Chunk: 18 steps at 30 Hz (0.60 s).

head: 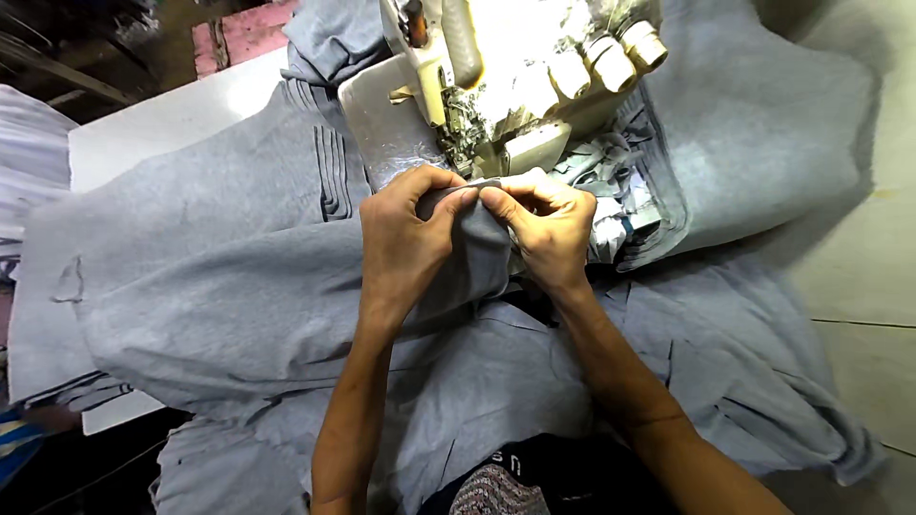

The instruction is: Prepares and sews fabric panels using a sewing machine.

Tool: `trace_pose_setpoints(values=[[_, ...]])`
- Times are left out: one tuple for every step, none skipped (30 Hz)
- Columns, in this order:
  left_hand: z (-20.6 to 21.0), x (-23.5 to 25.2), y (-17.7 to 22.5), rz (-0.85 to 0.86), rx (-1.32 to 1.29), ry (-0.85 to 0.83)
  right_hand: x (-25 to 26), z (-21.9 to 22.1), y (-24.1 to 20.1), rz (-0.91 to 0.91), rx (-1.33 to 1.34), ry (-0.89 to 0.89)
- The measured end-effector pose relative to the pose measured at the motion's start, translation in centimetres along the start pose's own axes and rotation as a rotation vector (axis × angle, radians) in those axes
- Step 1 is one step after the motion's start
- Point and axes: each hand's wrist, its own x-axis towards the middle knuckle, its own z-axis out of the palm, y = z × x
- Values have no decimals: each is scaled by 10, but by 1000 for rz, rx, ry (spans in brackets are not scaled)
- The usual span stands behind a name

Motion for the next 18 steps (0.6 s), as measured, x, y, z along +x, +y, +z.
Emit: trace_pose_setpoints(values=[[1, 0, -3, -5, -7, -1, 0, 1, 1, 2, -5, 6], [2, 1, -5, -9, -13, -3, 1, 2, 3, 4, -8, 10], [3, 1, -7, -9, -12, -4, 1, 3, 4, 6, -8, 13], [4, 1, -9, -4, -8, -3, 1, 3, 6, 9, -7, 17], [4, 1, -10, 4, 0, -1, 0, 4, 7, 9, -8, 21], [5, 0, -11, 11, 11, 6, 0, 4, 8, 6, -9, 27], [5, 0, -11, 14, 19, 17, 0, 5, 9, 3, -9, 32], [5, -1, -11, 17, 25, 27, 0, 4, 9, 2, -7, 35], [5, -1, -11, 20, 27, 34, -1, 4, 10, 5, -8, 36], [5, -2, -11, 28, 32, 39, -1, 4, 10, 9, -13, 34], [4, -2, -11, 32, 34, 41, -2, 4, 10, 18, -12, 32], [4, -2, -10, 32, 36, 44, -2, 4, 10, 26, -11, 28], [4, -2, -10, 30, 34, 48, -2, 4, 10, 33, -10, 25], [4, -2, -10, 29, 29, 55, -2, 3, 10, 36, -9, 22], [4, -2, -10, 29, 21, 58, -2, 3, 10, 37, -5, 20], [4, -1, -11, 26, 11, 56, -2, 4, 10, 39, -2, 21], [4, -1, -12, 23, 1, 50, -2, 4, 11, 42, 1, 25], [4, -2, -12, 19, -7, 40, -2, 4, 11, 44, 3, 26]])
